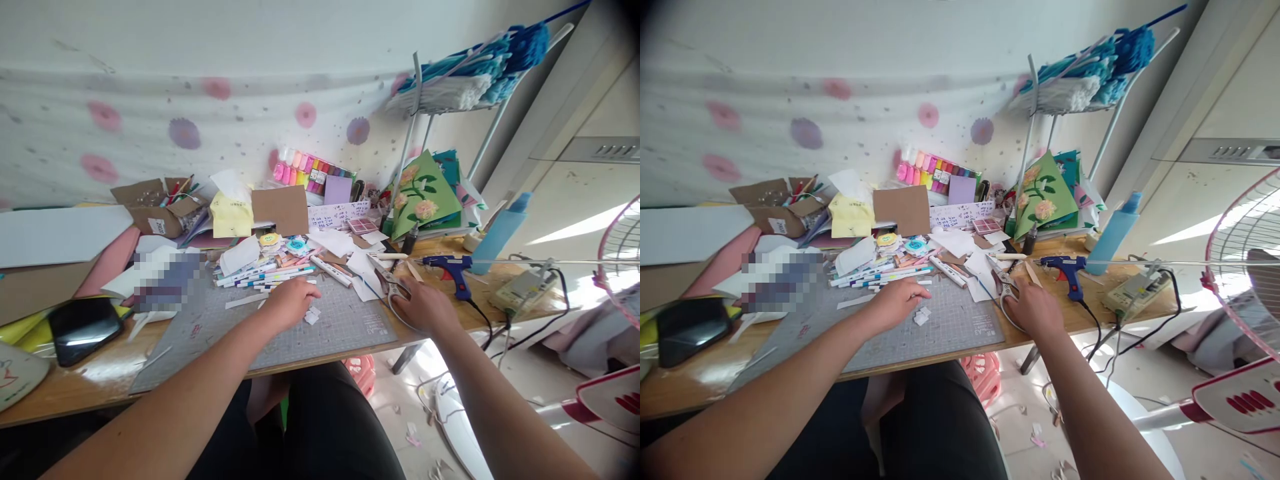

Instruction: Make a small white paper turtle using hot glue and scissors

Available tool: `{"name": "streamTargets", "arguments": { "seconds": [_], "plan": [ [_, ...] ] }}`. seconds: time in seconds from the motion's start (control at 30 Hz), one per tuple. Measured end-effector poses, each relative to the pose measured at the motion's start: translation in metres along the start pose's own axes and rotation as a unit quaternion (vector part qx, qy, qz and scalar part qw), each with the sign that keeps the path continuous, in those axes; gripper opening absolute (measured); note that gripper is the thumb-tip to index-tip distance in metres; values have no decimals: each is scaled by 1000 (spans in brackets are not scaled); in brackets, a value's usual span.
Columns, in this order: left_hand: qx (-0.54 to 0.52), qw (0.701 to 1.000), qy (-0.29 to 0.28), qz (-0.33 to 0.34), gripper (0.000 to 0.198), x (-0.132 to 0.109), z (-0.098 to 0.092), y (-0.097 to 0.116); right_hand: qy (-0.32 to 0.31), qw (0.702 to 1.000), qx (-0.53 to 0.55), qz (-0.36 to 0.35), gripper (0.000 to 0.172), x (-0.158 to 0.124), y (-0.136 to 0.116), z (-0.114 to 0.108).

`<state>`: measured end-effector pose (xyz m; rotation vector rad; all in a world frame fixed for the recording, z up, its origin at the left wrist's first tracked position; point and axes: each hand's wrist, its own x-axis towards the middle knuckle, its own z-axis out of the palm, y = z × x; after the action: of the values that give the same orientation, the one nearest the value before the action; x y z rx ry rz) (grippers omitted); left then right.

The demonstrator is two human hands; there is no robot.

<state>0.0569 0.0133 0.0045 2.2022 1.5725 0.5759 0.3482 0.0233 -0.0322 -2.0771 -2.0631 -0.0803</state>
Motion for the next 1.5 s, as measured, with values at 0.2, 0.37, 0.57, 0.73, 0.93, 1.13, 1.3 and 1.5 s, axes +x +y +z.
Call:
{"name": "streamTargets", "arguments": {
  "seconds": [0.2, 0.37, 0.57, 0.73, 0.93, 1.13, 1.3, 1.5],
  "plan": [
    [-6, 991, 113, -71, 26, -29, -24, -28, 113, 994, -1, -12, 35, -23, 7, 6],
    [16, 974, 188, -123, 24, -82, -28, -67, 355, 918, 144, -102, 20, -62, -9, 23],
    [26, 971, 206, -114, 25, -108, -18, -69, 276, 883, 286, -251, 14, -77, -82, 35],
    [34, 973, 201, -106, 25, -106, -22, -61, 250, 889, 310, -223, 15, -67, -113, 41],
    [53, 978, 173, -98, 31, -100, -18, -61, 242, 898, 322, -179, 16, -64, -112, 43],
    [64, 984, 132, -96, 40, -78, -19, -66, 219, 913, 297, -173, 16, -65, -115, 42],
    [66, 987, 113, -98, 42, -76, -13, -67, 199, 923, 281, -174, 17, -67, -115, 44],
    [75, 987, 102, -104, 38, -75, -9, -70, 175, 924, 319, -118, 17, -63, -121, 46]
  ]
}}
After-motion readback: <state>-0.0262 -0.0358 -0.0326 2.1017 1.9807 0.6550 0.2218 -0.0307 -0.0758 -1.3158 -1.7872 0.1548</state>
